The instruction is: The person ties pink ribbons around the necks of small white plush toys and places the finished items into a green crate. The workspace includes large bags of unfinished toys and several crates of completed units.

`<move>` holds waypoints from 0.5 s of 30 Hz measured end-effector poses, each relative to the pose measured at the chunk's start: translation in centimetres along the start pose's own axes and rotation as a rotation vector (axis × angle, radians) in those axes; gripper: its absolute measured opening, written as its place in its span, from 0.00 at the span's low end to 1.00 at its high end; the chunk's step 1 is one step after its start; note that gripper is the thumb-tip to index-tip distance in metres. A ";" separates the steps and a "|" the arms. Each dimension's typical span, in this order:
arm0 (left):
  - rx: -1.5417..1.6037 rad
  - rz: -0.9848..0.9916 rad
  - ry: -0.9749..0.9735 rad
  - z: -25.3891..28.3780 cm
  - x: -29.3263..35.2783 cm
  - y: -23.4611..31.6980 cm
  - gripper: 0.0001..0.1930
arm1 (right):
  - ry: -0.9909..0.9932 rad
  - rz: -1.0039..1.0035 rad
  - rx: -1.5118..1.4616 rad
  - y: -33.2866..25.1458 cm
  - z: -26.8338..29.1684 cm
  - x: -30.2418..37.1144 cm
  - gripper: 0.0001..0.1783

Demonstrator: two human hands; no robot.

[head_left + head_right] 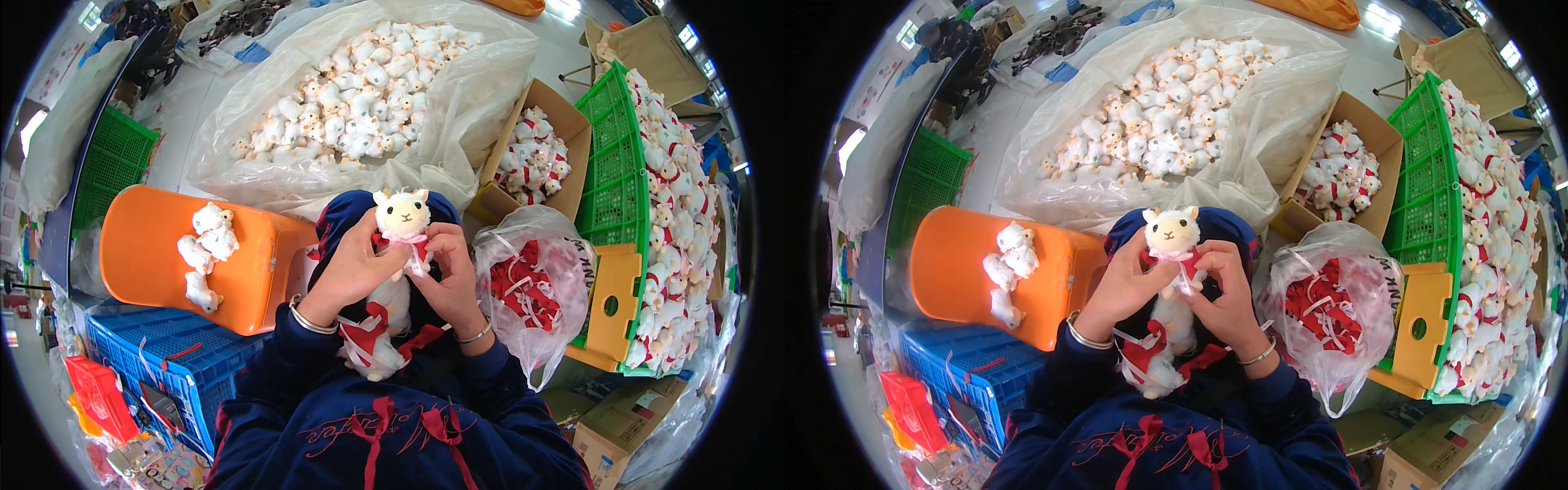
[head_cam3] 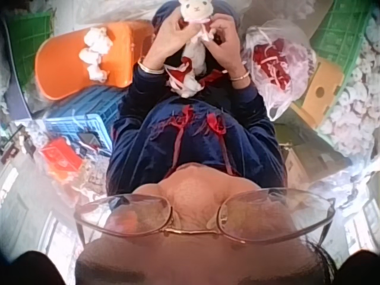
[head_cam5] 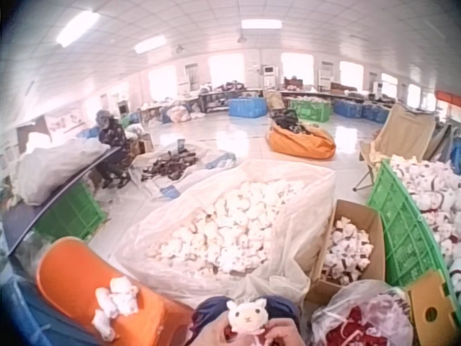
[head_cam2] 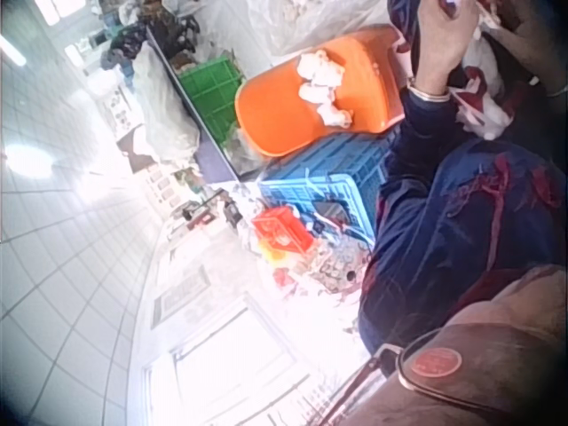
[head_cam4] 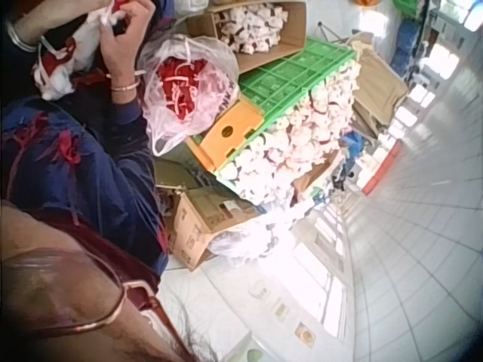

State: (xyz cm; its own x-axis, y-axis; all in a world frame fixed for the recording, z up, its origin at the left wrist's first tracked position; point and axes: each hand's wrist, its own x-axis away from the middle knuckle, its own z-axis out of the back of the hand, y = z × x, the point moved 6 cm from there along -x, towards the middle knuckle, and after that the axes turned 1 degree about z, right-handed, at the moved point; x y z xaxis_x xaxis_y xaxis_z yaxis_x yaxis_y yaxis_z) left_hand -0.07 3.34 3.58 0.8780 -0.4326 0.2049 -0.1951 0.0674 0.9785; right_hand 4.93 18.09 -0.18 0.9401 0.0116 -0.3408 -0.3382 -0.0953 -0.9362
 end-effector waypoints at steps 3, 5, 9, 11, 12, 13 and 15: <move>-0.008 -0.024 0.019 0.5 -0.2 -0.6 0.24 | -0.003 -0.012 -0.013 0.2 0.1 0.2 0.24; 0.014 -0.014 -0.016 0.4 -0.3 -0.5 0.24 | 0.028 -0.035 -0.068 0.0 0.3 0.1 0.24; 0.148 0.101 -0.099 -0.4 -0.2 -0.7 0.25 | 0.068 -0.070 -0.137 0.3 1.1 0.0 0.25; 0.212 0.139 -0.103 -0.3 -0.2 -1.6 0.30 | 0.058 -0.080 -0.114 0.8 1.7 0.0 0.25; 0.187 0.135 -0.071 0.3 -0.1 -2.7 0.30 | 0.071 -0.067 -0.064 0.2 2.6 -0.2 0.25; 0.162 0.131 -0.040 1.0 0.1 -4.0 0.30 | 0.085 -0.055 -0.014 -0.4 3.7 -0.6 0.25; 0.158 0.099 -0.059 2.2 0.5 -5.0 0.28 | 0.198 0.095 0.324 -1.3 9.0 -2.4 0.21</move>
State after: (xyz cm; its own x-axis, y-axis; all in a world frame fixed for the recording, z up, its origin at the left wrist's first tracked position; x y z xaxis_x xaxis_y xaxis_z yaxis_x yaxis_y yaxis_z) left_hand 0.44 0.84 -1.23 0.8249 -0.4828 0.2940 -0.3497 -0.0273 0.9365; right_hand 2.76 27.18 1.08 0.8833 -0.1780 -0.4337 -0.3905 0.2326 -0.8907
